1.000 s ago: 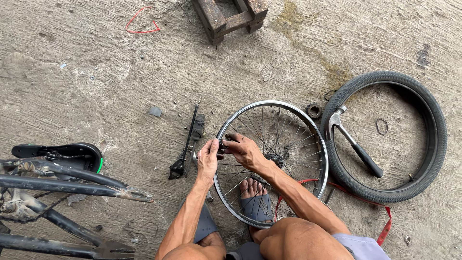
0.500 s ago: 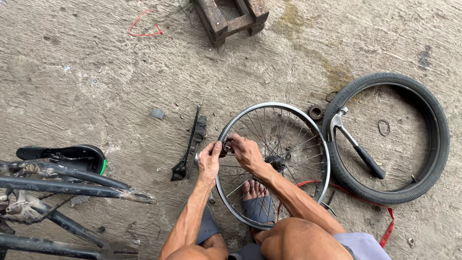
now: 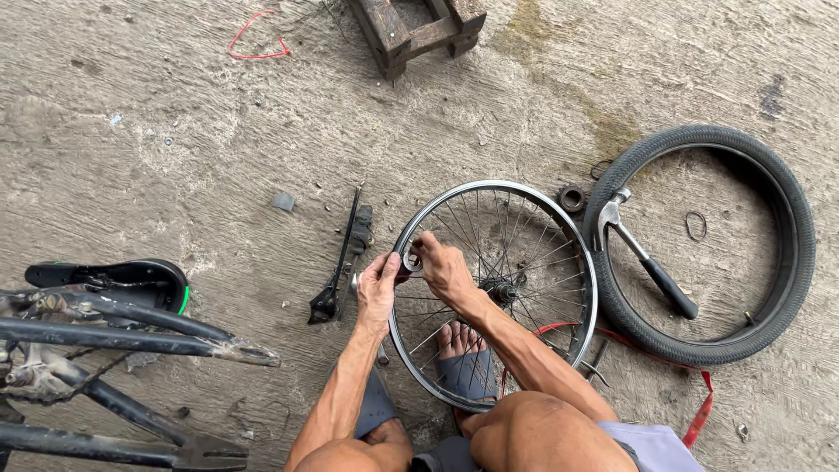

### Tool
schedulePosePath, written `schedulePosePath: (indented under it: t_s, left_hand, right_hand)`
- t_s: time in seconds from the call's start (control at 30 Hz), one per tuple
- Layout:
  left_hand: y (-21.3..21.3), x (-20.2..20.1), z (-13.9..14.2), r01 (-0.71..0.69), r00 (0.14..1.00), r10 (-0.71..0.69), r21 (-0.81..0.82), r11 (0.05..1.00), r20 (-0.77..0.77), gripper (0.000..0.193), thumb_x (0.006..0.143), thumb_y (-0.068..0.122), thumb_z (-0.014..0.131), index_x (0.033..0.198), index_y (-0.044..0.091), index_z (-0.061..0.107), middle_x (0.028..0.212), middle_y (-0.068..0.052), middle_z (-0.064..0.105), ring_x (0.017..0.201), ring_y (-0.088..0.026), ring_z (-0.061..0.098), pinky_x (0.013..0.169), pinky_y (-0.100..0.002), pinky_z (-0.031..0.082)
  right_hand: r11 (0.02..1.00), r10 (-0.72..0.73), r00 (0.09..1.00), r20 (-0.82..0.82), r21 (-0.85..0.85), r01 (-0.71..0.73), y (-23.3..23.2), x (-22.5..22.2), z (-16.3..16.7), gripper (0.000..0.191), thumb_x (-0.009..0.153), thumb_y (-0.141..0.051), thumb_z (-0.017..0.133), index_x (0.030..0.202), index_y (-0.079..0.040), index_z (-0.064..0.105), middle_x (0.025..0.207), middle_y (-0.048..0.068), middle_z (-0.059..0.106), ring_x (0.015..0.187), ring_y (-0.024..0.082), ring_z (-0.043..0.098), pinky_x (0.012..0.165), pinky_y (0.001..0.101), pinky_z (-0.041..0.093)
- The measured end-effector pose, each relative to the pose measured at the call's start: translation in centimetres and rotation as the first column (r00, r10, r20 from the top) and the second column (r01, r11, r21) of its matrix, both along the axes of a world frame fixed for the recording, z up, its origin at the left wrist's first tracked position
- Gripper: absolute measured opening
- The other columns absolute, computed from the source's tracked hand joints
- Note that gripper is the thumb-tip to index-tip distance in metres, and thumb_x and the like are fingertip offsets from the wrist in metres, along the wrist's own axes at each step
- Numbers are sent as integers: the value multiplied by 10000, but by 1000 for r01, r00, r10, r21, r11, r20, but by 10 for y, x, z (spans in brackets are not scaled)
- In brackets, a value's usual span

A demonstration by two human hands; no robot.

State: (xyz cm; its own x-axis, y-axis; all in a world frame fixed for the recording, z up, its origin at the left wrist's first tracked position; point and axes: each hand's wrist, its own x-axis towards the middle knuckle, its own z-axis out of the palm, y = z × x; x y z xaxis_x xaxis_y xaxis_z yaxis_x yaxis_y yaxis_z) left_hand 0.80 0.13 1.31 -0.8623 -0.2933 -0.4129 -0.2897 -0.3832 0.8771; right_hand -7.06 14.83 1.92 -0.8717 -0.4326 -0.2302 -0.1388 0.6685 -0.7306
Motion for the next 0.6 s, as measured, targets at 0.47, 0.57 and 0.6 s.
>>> schedulePosePath:
  t_s: [0.47, 0.57, 0.6]
  left_hand:
    - [1, 2, -6, -18, 1000, 17, 78, 997, 19, 376, 982, 366, 659, 1135, 34, 748, 1005, -75, 780, 915, -130, 725, 838, -278, 578]
    - [0, 1, -4, -35, 999, 39, 115, 993, -34, 377, 1008, 347, 684, 1149, 3, 745, 987, -67, 749, 889, -123, 682, 834, -281, 562]
    - [-1, 2, -4, -43, 998, 50, 140, 989, -50, 376, 1018, 336, 697, 1154, -11, 742, 982, -58, 731, 878, -115, 657, 817, -287, 552]
  right_hand:
    - [964, 178, 928, -327, -131, -231, 12, 4, -3, 262, 1008, -140, 635, 1255, -52, 641, 1013, 192, 719, 778, 321, 700, 639, 407, 556]
    - [947, 195, 899, -392, -164, -277, 18, 5, 1, 410, 914, -178, 723, 1291, -43, 633, 986, 202, 706, 794, 350, 700, 634, 418, 553]
    - [941, 212, 903, -374, -172, -292, 19, 4, 3, 449, 881, -201, 760, 1283, -44, 636, 952, 196, 705, 795, 358, 702, 636, 423, 552]
